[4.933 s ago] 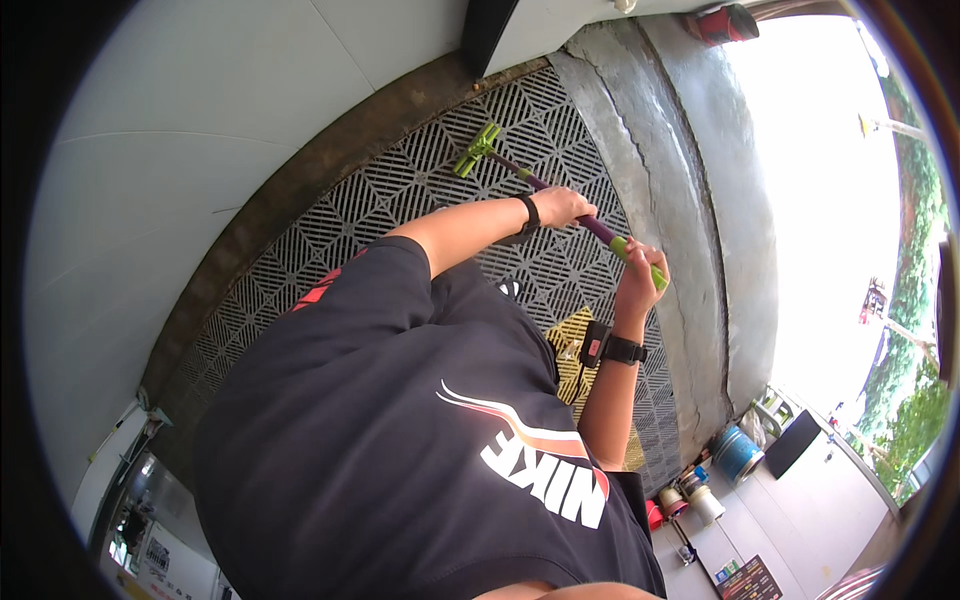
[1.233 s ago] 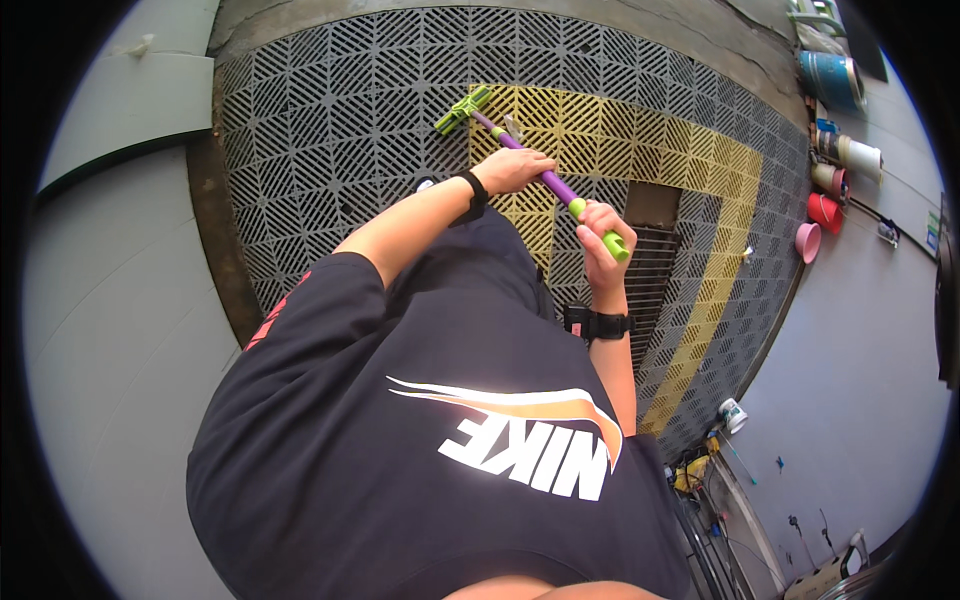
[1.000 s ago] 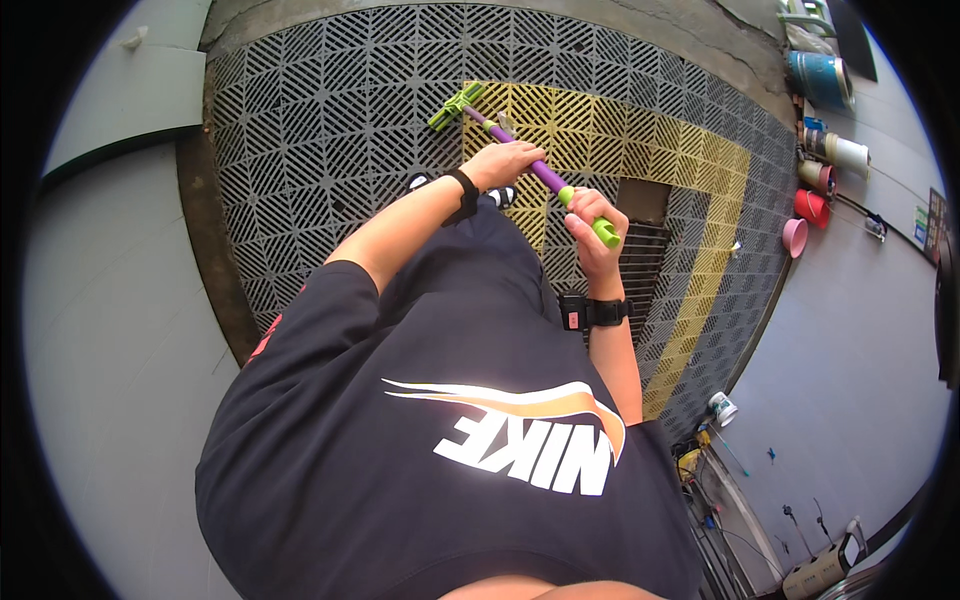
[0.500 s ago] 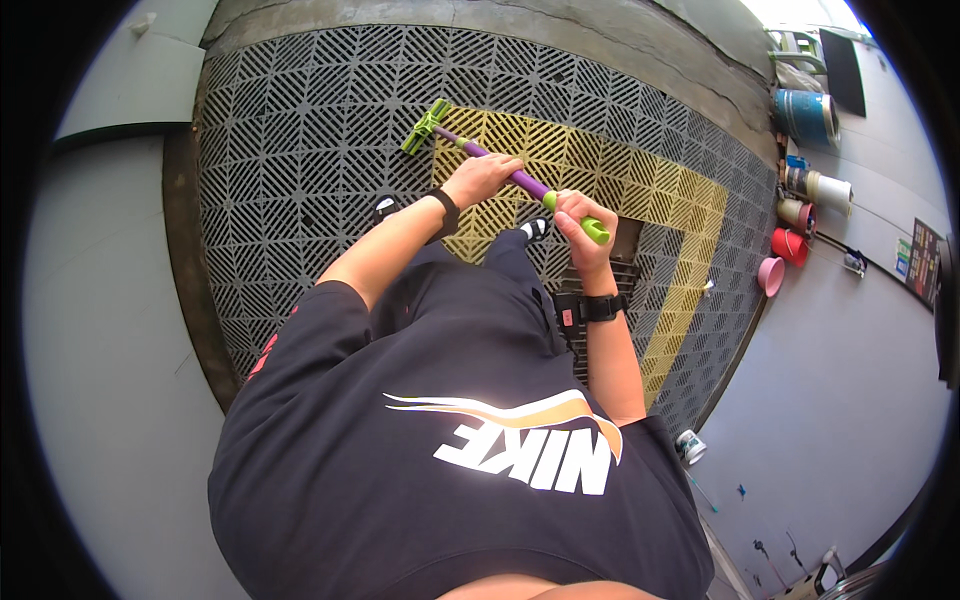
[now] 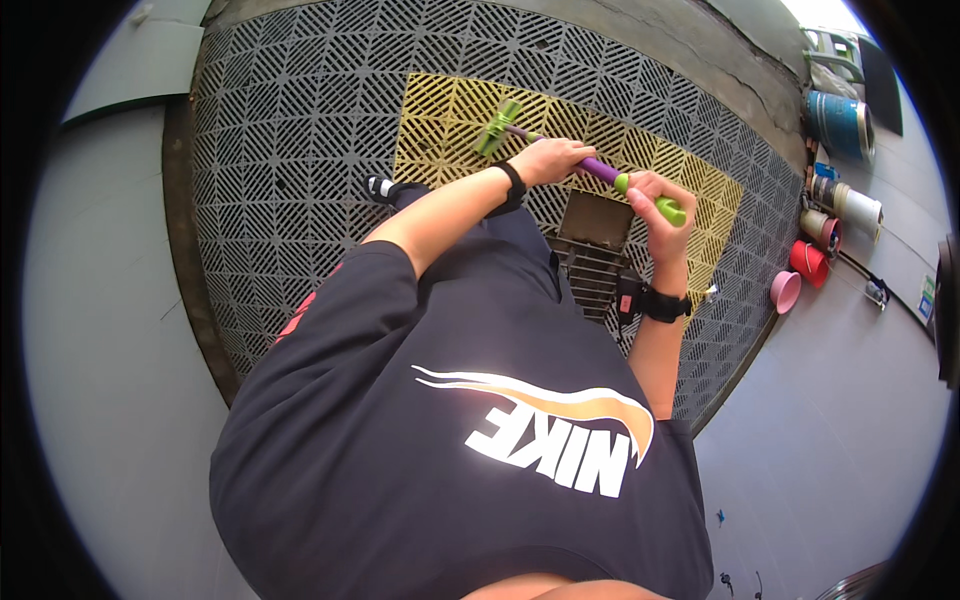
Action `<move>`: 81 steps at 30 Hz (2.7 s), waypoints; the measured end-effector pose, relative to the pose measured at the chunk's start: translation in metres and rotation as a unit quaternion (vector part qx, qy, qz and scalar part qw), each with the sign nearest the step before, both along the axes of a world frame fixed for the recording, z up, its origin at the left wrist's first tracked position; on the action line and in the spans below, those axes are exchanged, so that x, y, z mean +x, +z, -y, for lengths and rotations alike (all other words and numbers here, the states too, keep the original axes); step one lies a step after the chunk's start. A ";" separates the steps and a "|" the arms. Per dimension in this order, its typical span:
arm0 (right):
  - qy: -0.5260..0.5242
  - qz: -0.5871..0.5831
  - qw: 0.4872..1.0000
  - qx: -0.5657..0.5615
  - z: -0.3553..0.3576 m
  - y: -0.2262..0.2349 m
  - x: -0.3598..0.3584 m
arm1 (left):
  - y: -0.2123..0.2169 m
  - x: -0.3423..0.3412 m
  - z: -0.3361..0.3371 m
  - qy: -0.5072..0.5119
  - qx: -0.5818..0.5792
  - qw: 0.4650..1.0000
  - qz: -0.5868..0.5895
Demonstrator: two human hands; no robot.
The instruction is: The person assembles a floor brush by connecting multiple segments of a purple and green handle and tightening the threaded connectors by hand.
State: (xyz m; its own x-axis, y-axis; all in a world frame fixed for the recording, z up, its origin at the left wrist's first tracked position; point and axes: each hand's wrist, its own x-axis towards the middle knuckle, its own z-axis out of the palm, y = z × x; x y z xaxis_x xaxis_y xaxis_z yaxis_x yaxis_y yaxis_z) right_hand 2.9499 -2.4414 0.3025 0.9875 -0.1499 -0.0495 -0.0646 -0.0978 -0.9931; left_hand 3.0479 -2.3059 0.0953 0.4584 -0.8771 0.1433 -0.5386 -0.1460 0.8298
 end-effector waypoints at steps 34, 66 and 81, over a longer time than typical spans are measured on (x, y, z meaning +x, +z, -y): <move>-0.129 0.055 0.975 0.171 -0.037 -0.090 0.031 | -0.031 0.065 -0.069 0.010 0.113 0.991 0.065; -0.154 0.032 0.986 0.049 0.289 -0.021 -0.070 | 0.019 -0.053 0.290 0.029 0.014 0.999 0.036; -0.003 -0.006 0.999 0.051 0.228 -0.023 -0.004 | 0.017 -0.011 0.223 0.090 -0.039 0.995 -0.033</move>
